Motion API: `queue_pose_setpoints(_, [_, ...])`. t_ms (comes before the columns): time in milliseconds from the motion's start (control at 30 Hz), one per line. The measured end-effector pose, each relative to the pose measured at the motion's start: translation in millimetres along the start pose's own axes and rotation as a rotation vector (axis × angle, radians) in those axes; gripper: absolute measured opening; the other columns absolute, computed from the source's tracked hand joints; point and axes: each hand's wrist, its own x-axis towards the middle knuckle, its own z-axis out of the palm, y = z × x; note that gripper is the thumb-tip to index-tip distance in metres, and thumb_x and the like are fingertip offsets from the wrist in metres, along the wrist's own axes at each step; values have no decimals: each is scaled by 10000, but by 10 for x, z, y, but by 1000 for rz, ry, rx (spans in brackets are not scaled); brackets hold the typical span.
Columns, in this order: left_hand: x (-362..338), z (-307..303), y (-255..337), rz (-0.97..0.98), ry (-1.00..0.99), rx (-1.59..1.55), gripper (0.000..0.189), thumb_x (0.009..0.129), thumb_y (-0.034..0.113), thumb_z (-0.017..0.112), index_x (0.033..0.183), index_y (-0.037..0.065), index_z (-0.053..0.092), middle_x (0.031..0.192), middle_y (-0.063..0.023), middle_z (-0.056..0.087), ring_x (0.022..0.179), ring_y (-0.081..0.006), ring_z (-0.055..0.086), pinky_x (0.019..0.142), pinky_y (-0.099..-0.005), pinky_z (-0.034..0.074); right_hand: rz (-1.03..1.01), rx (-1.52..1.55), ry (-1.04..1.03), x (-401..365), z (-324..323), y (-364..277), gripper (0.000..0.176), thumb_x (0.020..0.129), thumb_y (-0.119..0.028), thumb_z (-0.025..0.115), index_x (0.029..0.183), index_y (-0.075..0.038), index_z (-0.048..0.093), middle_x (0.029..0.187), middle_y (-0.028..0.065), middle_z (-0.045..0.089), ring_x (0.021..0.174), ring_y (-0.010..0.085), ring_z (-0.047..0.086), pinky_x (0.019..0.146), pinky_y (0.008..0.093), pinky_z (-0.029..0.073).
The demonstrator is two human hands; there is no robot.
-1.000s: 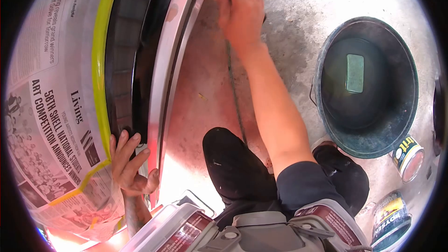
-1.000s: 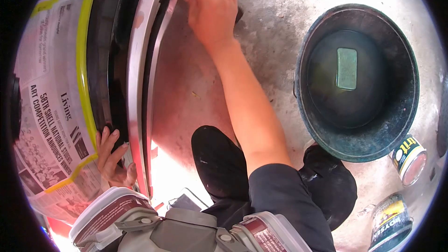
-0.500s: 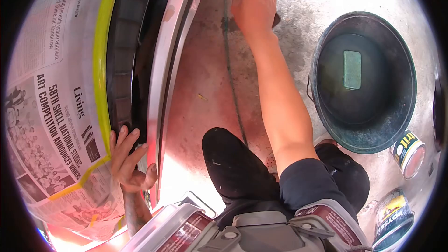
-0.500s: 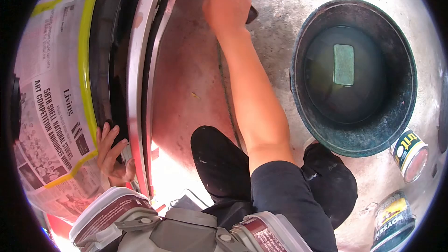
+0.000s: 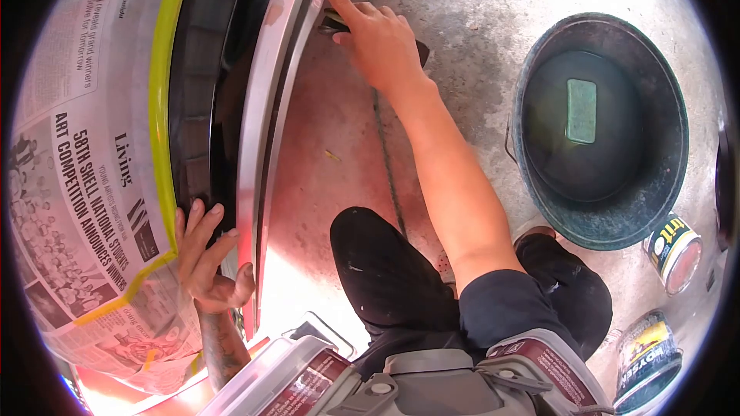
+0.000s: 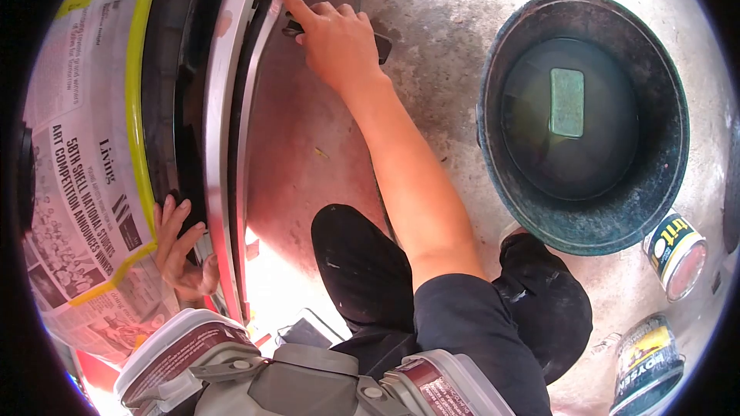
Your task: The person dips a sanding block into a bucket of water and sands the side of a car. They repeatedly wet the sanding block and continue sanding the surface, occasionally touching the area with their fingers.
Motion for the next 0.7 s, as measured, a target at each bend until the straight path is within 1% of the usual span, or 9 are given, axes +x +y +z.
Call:
queue_pose_setpoints(100, [2, 0, -6, 5, -1, 3, 388, 874, 382, 670, 988, 19, 743, 1231, -241, 695, 1297, -437, 586, 1176, -582, 306, -14, 36, 38, -90, 28, -14, 844, 896, -176, 738, 1591, -372, 301, 1149, 65, 705, 1015, 308, 669, 852, 434, 505])
queue_pose_setpoints(200, [8, -1, -4, 7, -2, 3, 389, 874, 384, 670, 991, 20, 744, 1232, -239, 696, 1296, -437, 586, 1175, -585, 307, -56, 103, 106, -201, 54, 20, 719, 890, -149, 740, 1527, -259, 424, 1146, 83, 701, 1030, 333, 661, 873, 440, 509])
queue_pose_setpoints(300, [4, -7, -5, 7, -5, 9, 388, 872, 383, 672, 993, 22, 745, 1231, -236, 696, 1296, -439, 585, 1174, -584, 306, 43, 511, 419, -214, 152, 89, 547, 889, -106, 730, 1397, -104, 529, 1146, 130, 686, 1053, 377, 651, 906, 446, 512])
queue_pose_setpoints(400, [-7, -12, -10, -2, -8, 7, 386, 869, 380, 674, 994, 22, 745, 1232, -235, 697, 1298, -441, 583, 1175, -582, 304, 294, 879, 471, -153, 76, -81, 446, 885, -75, 719, 1297, -11, 561, 1152, 189, 659, 1082, 409, 634, 924, 442, 517])
queue_pose_setpoints(500, [-10, -9, -13, -8, -11, 5, 382, 868, 377, 674, 994, 23, 746, 1233, -234, 696, 1300, -440, 582, 1174, -581, 304, 179, 836, 540, -69, 172, -226, 436, 882, -62, 718, 1285, -1, 562, 1159, 221, 640, 1075, 410, 635, 906, 442, 525])
queue_pose_setpoints(600, [-17, -17, -18, -1, -18, 14, 377, 866, 374, 674, 991, 25, 747, 1234, -234, 696, 1300, -438, 583, 1174, -580, 304, 158, 799, 561, -60, 250, -344, 399, 883, -56, 710, 1254, 6, 578, 1156, 234, 635, 1058, 411, 635, 896, 442, 527])
queue_pose_setpoints(700, [-10, -31, -21, -1, -29, 15, 371, 859, 367, 675, 987, 27, 748, 1236, -233, 696, 1302, -434, 583, 1175, -579, 305, 19, 647, 752, 214, 294, -212, 357, 882, -43, 697, 1219, 14, 595, 1149, 232, 636, 1048, 413, 636, 901, 439, 525])
